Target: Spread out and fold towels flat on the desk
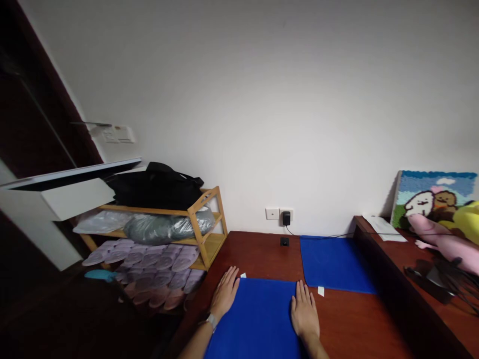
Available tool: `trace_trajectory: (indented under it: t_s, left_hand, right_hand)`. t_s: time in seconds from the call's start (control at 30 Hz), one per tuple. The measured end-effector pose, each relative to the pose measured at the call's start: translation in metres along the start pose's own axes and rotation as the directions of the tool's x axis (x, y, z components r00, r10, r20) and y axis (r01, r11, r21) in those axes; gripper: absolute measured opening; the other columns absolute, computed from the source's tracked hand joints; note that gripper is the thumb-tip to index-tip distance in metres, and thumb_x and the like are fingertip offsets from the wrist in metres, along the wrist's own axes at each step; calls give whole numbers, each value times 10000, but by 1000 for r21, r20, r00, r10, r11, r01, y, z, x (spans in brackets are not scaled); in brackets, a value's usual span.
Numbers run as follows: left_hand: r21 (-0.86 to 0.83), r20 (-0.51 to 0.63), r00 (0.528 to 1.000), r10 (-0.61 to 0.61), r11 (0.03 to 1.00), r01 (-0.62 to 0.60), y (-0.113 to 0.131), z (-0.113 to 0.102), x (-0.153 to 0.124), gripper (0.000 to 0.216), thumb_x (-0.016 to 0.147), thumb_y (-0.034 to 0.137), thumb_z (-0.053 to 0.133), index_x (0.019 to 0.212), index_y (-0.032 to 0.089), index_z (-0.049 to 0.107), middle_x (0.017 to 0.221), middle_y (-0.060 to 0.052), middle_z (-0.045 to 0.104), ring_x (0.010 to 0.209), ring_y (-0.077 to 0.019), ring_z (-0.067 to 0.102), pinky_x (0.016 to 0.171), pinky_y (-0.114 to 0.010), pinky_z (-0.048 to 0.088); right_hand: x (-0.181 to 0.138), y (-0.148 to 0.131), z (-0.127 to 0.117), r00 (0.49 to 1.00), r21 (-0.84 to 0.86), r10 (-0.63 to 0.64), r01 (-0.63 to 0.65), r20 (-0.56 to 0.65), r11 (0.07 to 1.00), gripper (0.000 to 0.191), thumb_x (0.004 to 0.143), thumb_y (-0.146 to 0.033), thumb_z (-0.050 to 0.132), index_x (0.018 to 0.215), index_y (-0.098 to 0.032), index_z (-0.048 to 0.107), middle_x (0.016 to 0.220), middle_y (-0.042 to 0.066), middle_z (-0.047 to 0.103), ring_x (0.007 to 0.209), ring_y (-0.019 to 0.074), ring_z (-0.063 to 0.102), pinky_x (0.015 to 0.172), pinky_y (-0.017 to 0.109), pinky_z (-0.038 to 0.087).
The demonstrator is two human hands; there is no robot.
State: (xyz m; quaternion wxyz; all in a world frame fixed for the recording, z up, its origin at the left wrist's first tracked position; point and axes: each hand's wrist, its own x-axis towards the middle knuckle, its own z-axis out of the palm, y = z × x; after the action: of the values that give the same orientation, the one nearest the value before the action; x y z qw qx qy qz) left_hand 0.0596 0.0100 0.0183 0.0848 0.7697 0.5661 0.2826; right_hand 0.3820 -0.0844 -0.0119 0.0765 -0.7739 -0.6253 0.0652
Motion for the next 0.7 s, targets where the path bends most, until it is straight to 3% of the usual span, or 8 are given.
trace_trajectory:
  t_s: [0.07,0.17,0.27,0.33,0.4,0.5,0.6,0.7]
  left_hand:
    - [113,-37,994,107,988,-102,22,7,-10,511,1045,401,289,1441,204,545,1553,-79,512,1467,-247,409,1228,-475,333]
    - [133,61,948,312,939,-317,74,34,-25,480,1053,398,315,1478,289,509,1545,-22,526,1446,-231,440,1219,-449,354]
    - [75,181,911,371,918,-389,114,62,-35,503,1054,469,326,1529,340,425,1574,-10,488,1461,-225,417,1232,-459,324]
    - [50,232,902,363,922,-384,119,70,-36,526,1052,513,312,1556,369,361,1622,-2,408,1491,-221,367,1243,-469,294]
    - [55,270,907,323,935,-350,104,64,-34,545,1049,546,291,1571,392,309,1657,9,331,1517,-224,312,1249,-482,270]
    - [126,313,929,197,961,-246,61,39,-30,587,1039,593,266,1584,377,280,1669,0,289,1535,-237,263,1257,-495,234]
    - [231,296,954,47,966,-119,15,13,-26,627,1031,619,240,1593,343,265,1673,-11,268,1544,-241,231,1259,-493,219]
    - [278,262,965,-25,959,-51,-16,0,-23,637,1034,609,234,1601,321,245,1671,-26,273,1539,-238,240,1250,-483,241]
  right_hand:
    - [0,0,0,1000,8,4,-4,-1,1000,683,998,-430,79,1598,-113,156,1679,2,158,1554,192,131,1265,392,158]
    - [-1,0,0,1000,-5,0,0,1,1000,681,996,-415,95,1595,-100,174,1677,18,169,1552,200,145,1264,398,156]
    - [0,1,4,1000,-20,-17,17,-8,1000,680,992,-397,119,1588,-81,205,1673,39,190,1550,209,158,1263,400,163]
    - [1,3,9,999,-16,-29,29,-22,999,680,991,-397,134,1584,-78,233,1671,48,202,1549,215,164,1261,398,173]
    - [2,4,12,999,-9,-31,31,-32,999,682,991,-404,138,1582,-81,247,1670,53,208,1549,220,169,1259,403,178]
    - [3,4,13,999,-3,-19,19,-41,1000,689,994,-419,110,1589,-86,215,1673,42,197,1551,210,154,1263,404,164]
    - [1,3,11,1000,3,-5,5,-26,1000,686,995,-418,88,1596,-101,181,1679,23,173,1554,195,134,1267,400,144]
    - [0,1,7,1000,36,13,-13,-14,999,680,996,-419,95,1599,-114,171,1681,15,166,1554,187,130,1270,398,138]
